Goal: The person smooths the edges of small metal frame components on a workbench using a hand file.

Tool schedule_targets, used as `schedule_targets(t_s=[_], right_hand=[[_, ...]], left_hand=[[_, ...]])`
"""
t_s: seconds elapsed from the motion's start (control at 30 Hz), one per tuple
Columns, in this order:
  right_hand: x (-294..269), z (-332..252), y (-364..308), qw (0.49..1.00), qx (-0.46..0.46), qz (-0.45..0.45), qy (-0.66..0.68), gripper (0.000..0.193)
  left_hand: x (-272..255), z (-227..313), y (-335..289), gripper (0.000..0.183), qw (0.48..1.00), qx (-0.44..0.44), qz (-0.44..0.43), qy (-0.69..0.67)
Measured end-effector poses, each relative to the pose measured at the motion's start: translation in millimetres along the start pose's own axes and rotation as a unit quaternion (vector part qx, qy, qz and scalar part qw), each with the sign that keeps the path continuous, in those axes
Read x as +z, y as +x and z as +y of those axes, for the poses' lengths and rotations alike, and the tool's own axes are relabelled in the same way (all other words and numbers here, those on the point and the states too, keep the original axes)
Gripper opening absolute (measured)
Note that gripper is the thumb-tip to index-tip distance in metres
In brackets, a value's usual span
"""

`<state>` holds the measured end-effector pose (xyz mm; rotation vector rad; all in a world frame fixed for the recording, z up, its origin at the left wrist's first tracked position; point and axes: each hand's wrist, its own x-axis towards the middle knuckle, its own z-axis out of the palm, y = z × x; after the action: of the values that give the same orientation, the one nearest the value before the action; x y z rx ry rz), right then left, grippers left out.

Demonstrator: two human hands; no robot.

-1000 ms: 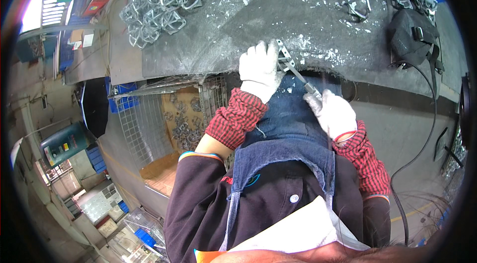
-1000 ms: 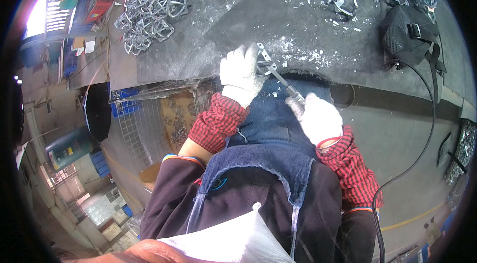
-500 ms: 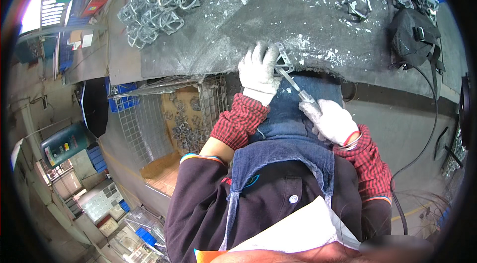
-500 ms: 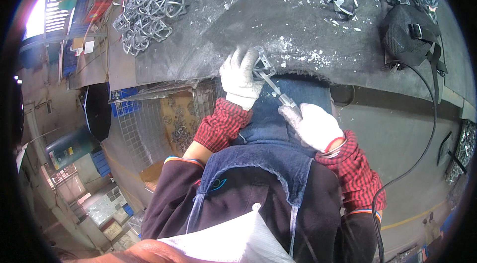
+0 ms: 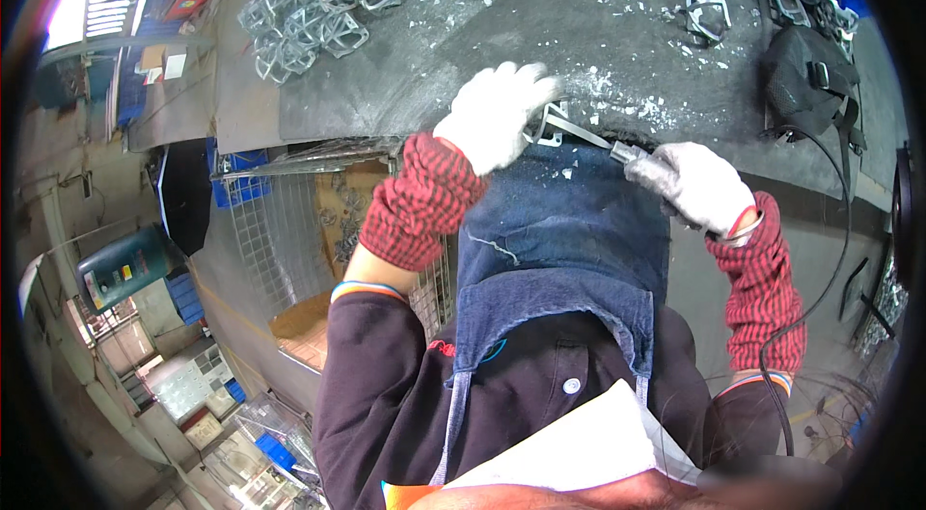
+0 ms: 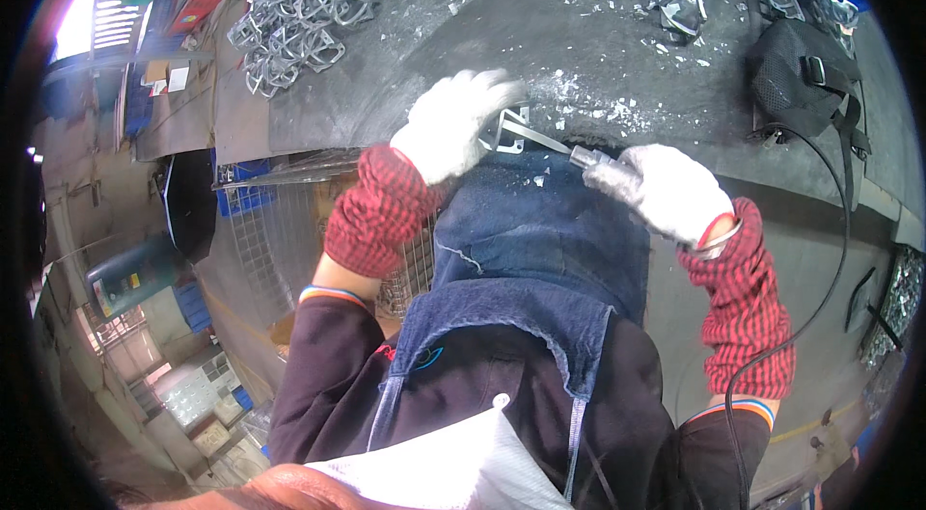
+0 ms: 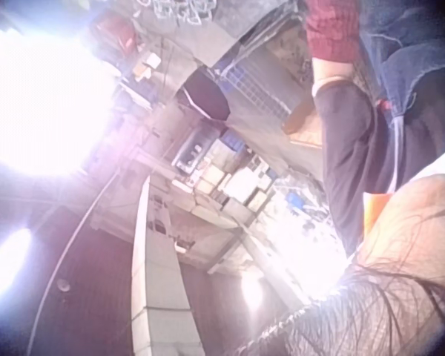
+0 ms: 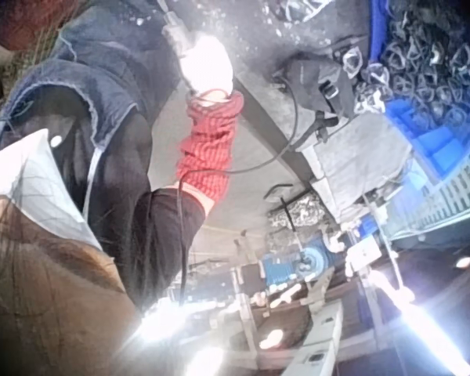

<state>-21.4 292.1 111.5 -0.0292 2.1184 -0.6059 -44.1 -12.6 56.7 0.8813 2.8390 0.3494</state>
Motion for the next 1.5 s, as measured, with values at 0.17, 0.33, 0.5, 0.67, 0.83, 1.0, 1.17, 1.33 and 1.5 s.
schedule_targets(t_s=[0.17,0.33,0.5,0.67,0.83,1.0,1.17,1.33,1.5], right_hand=[[0.1,10.0,22.3,0.973,0.051,-0.108,0.195,0.058],[14.1,16.5,41.1,0.940,0.022,-0.165,0.297,0.053],[22.5,12.7,39.0,0.992,-0.108,0.035,0.061,0.065],[40.9,10.9,19.9,0.972,-0.136,0.172,-0.082,0.061],[49.1,15.5,21.7,0.926,-0.138,0.296,-0.191,0.054],[46.6,18.6,26.6,0.906,-0.174,0.354,-0.157,0.053],[54.2,20.1,11.1,0.921,-0.137,0.312,-0.189,0.057],[54.7,20.6,16.9,0.923,-0.154,0.294,-0.193,0.058],[49.7,26.7,26.8,0.985,-0.077,-0.035,0.152,0.062]], left_hand=[[-25.6,-11.3,29.3,0.055,0.992,0.029,-0.119,-0.019],[-38.7,-16.8,39.0,0.054,0.987,0.020,-0.143,-0.077],[-47.2,-21.4,53.0,0.055,0.980,0.034,-0.183,-0.075],[-48.3,-20.6,68.8,0.058,0.972,0.016,-0.227,-0.049],[-53.7,-15.1,76.3,0.065,0.972,0.023,-0.233,-0.026],[-53.8,-14.3,76.3,0.067,0.968,-0.007,-0.251,-0.015],[-44.5,-22.5,67.8,0.060,0.975,0.017,-0.215,-0.052],[-35.5,-15.4,49.4,0.051,0.986,0.033,-0.156,-0.037],[-22.5,-7.4,30.3,0.043,0.991,0.061,-0.122,-0.011]])
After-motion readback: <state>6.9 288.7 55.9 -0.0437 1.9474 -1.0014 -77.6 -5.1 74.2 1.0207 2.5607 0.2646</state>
